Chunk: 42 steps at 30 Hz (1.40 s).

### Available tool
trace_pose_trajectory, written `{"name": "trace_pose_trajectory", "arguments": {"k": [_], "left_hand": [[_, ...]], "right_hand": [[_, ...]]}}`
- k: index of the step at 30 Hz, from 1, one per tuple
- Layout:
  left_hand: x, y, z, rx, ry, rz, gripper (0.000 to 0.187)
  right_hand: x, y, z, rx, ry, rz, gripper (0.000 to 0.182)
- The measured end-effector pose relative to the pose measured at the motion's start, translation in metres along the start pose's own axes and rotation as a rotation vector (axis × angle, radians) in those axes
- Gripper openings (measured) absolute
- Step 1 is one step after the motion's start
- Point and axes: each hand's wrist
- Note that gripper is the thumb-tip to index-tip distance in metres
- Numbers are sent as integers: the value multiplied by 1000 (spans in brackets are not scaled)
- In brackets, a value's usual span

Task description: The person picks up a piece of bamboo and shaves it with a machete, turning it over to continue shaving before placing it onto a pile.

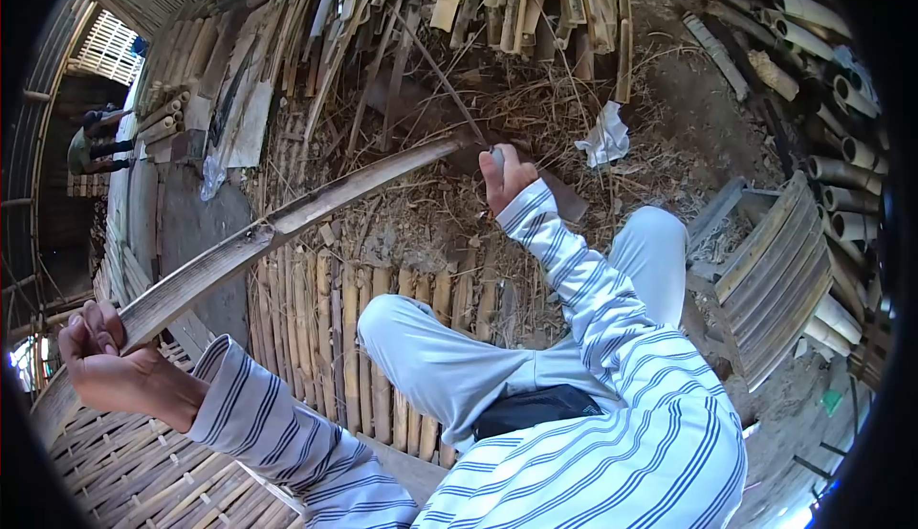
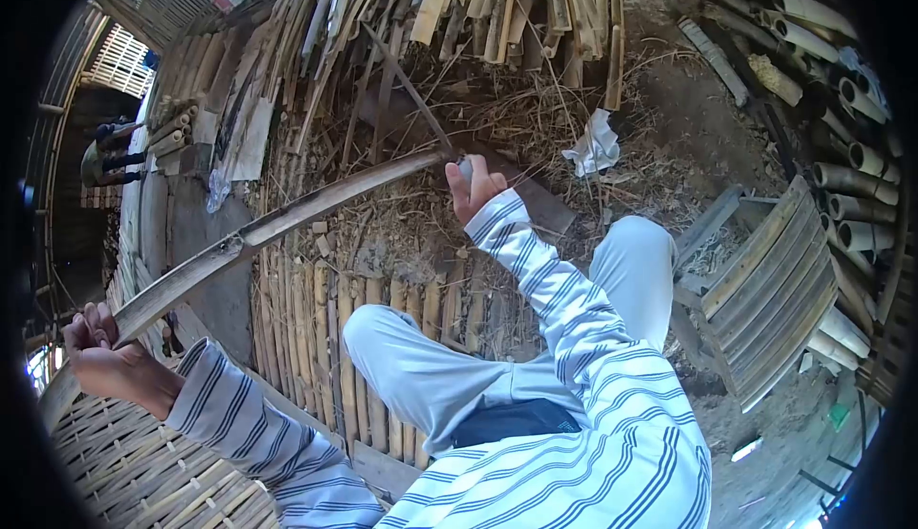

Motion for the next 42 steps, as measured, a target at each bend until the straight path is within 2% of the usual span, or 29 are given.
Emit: {"name": "trace_pose_trajectory", "arguments": {"k": [2,5,8,10,11,12,13,15,16,18,19,20,22,23,24,26,27,28,29,32,33,34,36,37,40,41,42], "left_hand": [[-2,-5,8,-13,8,17,28],[-6,-19,20,-69,60,58,31],[-8,-22,25,-79,112,83,32],[4,18,-25,164,-72,-7,27],[7,33,-42,294,-159,-50,25],[7,30,-35,236,-136,-8,25],[6,22,-25,173,-104,29,25],[4,10,-16,119,105,146,24],[3,5,-10,81,89,112,23],[-3,2,0,19,77,40,20],[-1,12,-14,145,13,3,19],[1,32,-39,273,-49,-35,18],[5,22,-29,276,20,39,16],[10,6,-18,154,149,152,16],[11,-7,-5,25,267,270,15],[11,25,-16,33,184,185,14],[9,-1,6,-19,293,251,13],[7,-18,12,-71,428,312,13],[18,8,-19,73,364,332,10],[15,15,-21,-30,127,164,9],[16,17,-28,23,251,235,10],[18,20,-36,69,370,313,11],[10,15,-16,-53,189,143,5],[4,6,2,-131,120,73,10],[12,21,-21,129,15,35,22],[11,30,-32,241,-84,-41,26],[9,25,-26,169,-49,-11,27]], "right_hand": [[24,-6,-21,-41,88,-134,47],[55,-18,-45,26,185,-156,46],[-21,-19,14,174,21,-98,46],[-63,-10,48,378,-287,332,46],[-105,-1,76,305,-306,375,51],[-137,16,89,220,-328,408,56],[-129,14,77,175,-327,440,56],[-123,5,71,155,-310,372,54],[-111,10,65,158,-316,350,52],[-78,-6,56,42,-71,105,44],[-68,-11,53,20,26,-32,37],[-65,-18,53,71,-60,-11,38],[-62,-27,52,170,-238,25,40],[-100,-24,85,215,-442,171,45],[-161,-11,128,-31,-368,387,52],[-131,0,80,282,-268,509,52],[-145,6,96,177,-191,455,54],[-132,2,89,100,-220,285,49],[-118,-4,82,124,-175,251,47],[-79,-1,63,78,-136,53,44],[-72,-1,55,155,-176,97,42],[-100,6,73,256,-204,200,43],[-127,6,95,228,-203,285,47],[-120,10,91,230,-199,281,47],[-110,5,75,255,-210,261,49],[-110,9,74,241,-201,245,49],[-110,9,75,238,-197,233,50]]}}
Point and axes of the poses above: each hand's wrist, its own y-axis towards the middle knuckle, its own z-axis out of the palm, x = y × z, and after that the axes turned 7 degrees about x, right-handed
